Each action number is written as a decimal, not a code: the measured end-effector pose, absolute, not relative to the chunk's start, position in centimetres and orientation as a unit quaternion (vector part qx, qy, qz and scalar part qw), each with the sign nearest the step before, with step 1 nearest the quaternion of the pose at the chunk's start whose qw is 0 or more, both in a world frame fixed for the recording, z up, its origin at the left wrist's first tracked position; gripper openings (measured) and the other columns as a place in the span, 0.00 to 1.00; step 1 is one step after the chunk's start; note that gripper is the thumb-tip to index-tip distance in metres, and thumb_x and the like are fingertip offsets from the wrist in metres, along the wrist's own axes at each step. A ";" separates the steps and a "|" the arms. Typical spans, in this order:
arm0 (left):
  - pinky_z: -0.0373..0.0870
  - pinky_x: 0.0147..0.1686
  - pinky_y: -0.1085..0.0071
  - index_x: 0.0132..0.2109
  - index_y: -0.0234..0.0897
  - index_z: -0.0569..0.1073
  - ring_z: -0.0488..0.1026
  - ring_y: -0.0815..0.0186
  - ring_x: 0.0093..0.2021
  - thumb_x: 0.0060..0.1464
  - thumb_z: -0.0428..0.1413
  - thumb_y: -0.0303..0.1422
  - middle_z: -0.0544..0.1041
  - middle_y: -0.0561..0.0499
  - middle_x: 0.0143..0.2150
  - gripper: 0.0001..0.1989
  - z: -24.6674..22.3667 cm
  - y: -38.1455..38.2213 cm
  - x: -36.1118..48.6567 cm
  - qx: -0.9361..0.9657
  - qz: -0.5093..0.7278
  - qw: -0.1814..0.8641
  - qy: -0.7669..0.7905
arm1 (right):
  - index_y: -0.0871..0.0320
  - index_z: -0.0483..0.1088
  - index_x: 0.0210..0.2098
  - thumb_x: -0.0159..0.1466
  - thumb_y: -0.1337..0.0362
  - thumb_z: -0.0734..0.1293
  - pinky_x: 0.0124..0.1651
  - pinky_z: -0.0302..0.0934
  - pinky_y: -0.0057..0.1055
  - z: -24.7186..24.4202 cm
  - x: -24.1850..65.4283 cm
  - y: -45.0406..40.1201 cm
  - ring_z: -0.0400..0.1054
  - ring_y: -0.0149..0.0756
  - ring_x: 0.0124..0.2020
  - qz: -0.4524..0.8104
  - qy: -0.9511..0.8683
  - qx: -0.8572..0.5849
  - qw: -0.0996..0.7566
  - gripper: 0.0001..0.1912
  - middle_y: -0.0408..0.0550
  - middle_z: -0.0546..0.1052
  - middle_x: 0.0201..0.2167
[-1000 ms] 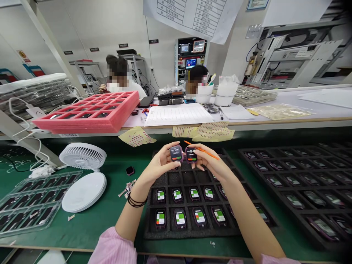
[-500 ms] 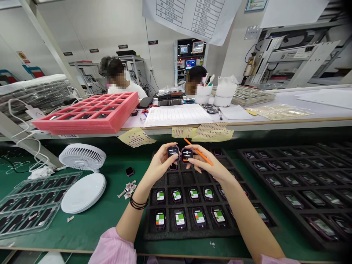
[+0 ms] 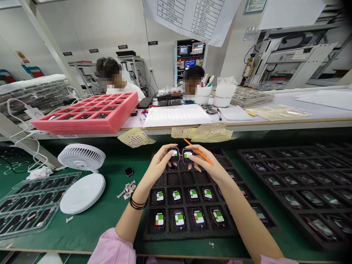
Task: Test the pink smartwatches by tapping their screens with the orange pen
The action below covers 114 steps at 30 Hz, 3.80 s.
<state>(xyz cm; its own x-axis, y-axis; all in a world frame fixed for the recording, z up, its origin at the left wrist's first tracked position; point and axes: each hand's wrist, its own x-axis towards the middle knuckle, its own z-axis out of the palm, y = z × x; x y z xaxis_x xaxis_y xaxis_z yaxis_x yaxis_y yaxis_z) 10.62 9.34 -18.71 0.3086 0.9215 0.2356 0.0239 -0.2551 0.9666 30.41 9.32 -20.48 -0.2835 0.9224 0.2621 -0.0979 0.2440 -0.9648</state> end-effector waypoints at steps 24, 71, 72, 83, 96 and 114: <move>0.68 0.25 0.75 0.44 0.34 0.74 0.70 0.70 0.25 0.55 0.55 0.42 0.75 0.51 0.29 0.16 -18.6 9.4 10.8 0.612 0.460 0.520 0.379 | 0.58 0.70 0.35 0.59 0.54 0.69 0.14 0.48 0.22 -20.3 30.3 9.5 0.64 0.26 0.14 0.504 -0.565 -0.394 0.521 0.13 0.38 0.67 0.20; 0.64 0.22 0.78 0.53 0.35 0.69 0.72 0.70 0.29 0.55 0.56 0.38 0.74 0.49 0.37 0.20 -18.9 9.9 10.7 0.632 0.451 0.501 0.383 | 0.56 0.69 0.45 0.60 0.57 0.69 0.17 0.52 0.22 -20.6 30.5 9.4 0.70 0.28 0.22 0.504 -0.615 -0.358 0.490 0.16 0.44 0.73 0.32; 0.64 0.22 0.78 0.53 0.35 0.69 0.73 0.70 0.29 0.55 0.56 0.38 0.74 0.49 0.36 0.20 -18.9 9.9 10.7 0.630 0.451 0.501 0.385 | 0.56 0.69 0.45 0.60 0.57 0.69 0.17 0.51 0.23 -20.6 30.5 9.4 0.69 0.27 0.21 0.502 -0.615 -0.358 0.491 0.15 0.44 0.73 0.32; 0.64 0.23 0.75 0.48 0.34 0.73 0.72 0.69 0.25 0.59 0.51 0.41 0.76 0.49 0.32 0.17 -19.0 10.0 10.4 0.615 0.454 0.509 0.396 | 0.58 0.70 0.40 0.63 0.54 0.64 0.15 0.51 0.23 -20.4 30.3 9.5 0.69 0.30 0.19 0.495 -0.593 -0.377 0.512 0.14 0.42 0.71 0.23; 0.67 0.27 0.77 0.59 0.37 0.63 0.74 0.64 0.39 0.53 0.58 0.33 0.73 0.44 0.48 0.27 -19.6 10.2 10.4 0.636 0.449 0.512 0.363 | 0.54 0.64 0.51 0.59 0.61 0.69 0.18 0.58 0.24 -20.2 30.6 9.2 0.74 0.38 0.35 0.519 -0.638 -0.326 0.467 0.21 0.51 0.72 0.44; 0.64 0.23 0.76 0.44 0.35 0.74 0.70 0.69 0.26 0.56 0.55 0.42 0.75 0.51 0.30 0.15 -18.7 9.7 10.6 0.615 0.450 0.500 0.411 | 0.57 0.71 0.33 0.58 0.54 0.69 0.14 0.49 0.23 -19.9 30.1 9.2 0.64 0.27 0.15 0.498 -0.565 -0.406 0.518 0.12 0.40 0.69 0.21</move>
<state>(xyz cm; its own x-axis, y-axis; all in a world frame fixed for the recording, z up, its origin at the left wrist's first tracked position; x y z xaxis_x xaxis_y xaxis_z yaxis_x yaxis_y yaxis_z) 10.59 9.67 -18.74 0.2580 0.9555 0.1431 0.0552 -0.1624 0.9852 30.15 9.25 -19.94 -0.1337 0.9742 0.1817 -0.0579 0.1753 -0.9828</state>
